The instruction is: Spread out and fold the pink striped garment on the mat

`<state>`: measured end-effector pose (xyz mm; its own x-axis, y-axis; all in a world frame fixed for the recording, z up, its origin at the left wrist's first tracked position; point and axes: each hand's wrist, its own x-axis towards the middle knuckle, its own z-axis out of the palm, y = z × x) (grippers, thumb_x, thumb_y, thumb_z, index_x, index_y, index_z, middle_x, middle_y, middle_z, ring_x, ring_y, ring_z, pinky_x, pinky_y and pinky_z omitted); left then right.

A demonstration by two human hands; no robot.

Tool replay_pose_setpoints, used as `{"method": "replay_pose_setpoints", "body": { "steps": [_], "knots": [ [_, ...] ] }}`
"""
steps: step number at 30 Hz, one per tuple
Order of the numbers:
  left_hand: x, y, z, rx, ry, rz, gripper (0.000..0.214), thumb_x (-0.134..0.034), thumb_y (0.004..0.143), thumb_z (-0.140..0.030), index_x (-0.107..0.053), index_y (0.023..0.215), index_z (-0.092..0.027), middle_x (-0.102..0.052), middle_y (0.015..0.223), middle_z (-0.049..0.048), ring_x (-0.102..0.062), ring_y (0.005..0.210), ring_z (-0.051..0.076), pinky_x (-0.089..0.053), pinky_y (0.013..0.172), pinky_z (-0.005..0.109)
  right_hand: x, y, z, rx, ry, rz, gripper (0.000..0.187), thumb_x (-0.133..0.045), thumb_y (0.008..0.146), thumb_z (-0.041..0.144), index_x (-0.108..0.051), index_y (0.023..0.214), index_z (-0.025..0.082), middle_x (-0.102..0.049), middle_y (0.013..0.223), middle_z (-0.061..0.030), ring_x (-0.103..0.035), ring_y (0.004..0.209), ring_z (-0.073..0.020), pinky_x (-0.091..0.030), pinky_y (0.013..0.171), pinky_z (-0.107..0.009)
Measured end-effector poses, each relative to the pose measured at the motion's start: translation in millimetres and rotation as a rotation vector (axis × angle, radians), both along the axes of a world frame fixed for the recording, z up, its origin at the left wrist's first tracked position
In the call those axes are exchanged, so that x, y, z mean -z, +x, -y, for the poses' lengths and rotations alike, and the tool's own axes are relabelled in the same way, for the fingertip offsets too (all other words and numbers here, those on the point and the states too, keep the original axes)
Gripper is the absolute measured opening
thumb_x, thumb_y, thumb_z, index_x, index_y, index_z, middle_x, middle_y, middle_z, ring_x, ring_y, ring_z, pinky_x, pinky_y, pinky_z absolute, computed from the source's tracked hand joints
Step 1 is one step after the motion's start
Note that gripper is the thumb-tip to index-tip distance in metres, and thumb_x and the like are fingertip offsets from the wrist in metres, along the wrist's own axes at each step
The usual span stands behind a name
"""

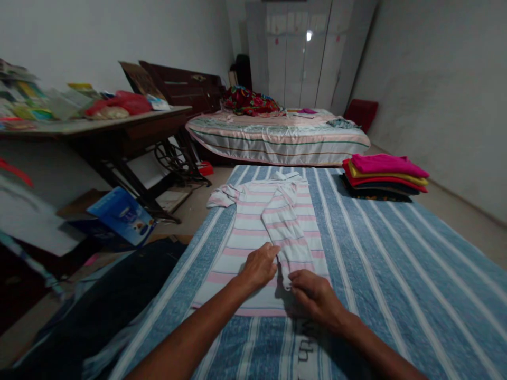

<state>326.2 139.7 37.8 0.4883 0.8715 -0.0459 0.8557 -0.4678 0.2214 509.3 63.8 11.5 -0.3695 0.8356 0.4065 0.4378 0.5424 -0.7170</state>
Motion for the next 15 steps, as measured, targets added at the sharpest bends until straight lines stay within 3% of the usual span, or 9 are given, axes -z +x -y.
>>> {"method": "replay_pose_setpoints", "body": {
  "steps": [3,6,10,15],
  "knots": [
    [-3.3,1.4,0.2,0.047,0.069,0.000,0.034,-0.051,0.073,-0.013,-0.055,0.106,-0.021,-0.055,0.107,0.0073,-0.053,0.097,0.022,-0.046,0.078,0.030,-3.7,7.7,-5.0,0.087,-0.360,-0.361,0.026,-0.055,0.085,0.038,-0.068,0.082,0.016,-0.067,0.087,-0.0066,-0.062,0.082,-0.0185,-0.048,0.074,-0.029],
    [-2.1,2.3,-3.6,0.124,0.158,0.010,0.031,-0.053,0.072,-0.011,-0.056,0.101,-0.019,-0.051,0.120,0.0097,-0.048,0.107,0.025,-0.044,0.086,0.035,-0.3,9.1,-5.4,0.120,-0.507,-0.451,0.033,-0.060,0.080,0.046,-0.070,0.082,0.015,-0.068,0.081,-0.0061,-0.061,0.073,-0.0183,-0.047,0.066,-0.028],
    [5.4,-1.7,-11.9,0.217,0.210,0.008,0.018,-0.049,0.076,-0.008,-0.057,0.089,-0.017,-0.055,0.119,0.0103,-0.049,0.108,0.024,-0.042,0.092,0.038,3.5,5.2,-1.2,0.097,-0.437,-0.391,0.029,-0.057,0.083,0.042,-0.070,0.085,0.016,-0.069,0.086,-0.0061,-0.062,0.079,-0.0182,-0.048,0.072,-0.029],
    [7.4,-9.4,-15.8,0.258,0.184,-0.001,0.018,-0.046,0.077,-0.006,-0.055,0.087,-0.018,-0.061,0.106,0.0099,-0.053,0.105,0.023,-0.041,0.094,0.038,-2.4,-1.2,0.0,-0.008,-0.139,-0.128,0.026,-0.046,0.090,0.031,-0.067,0.088,0.017,-0.067,0.089,-0.0068,-0.060,0.089,-0.0173,-0.046,0.082,-0.029]
  ]
}}
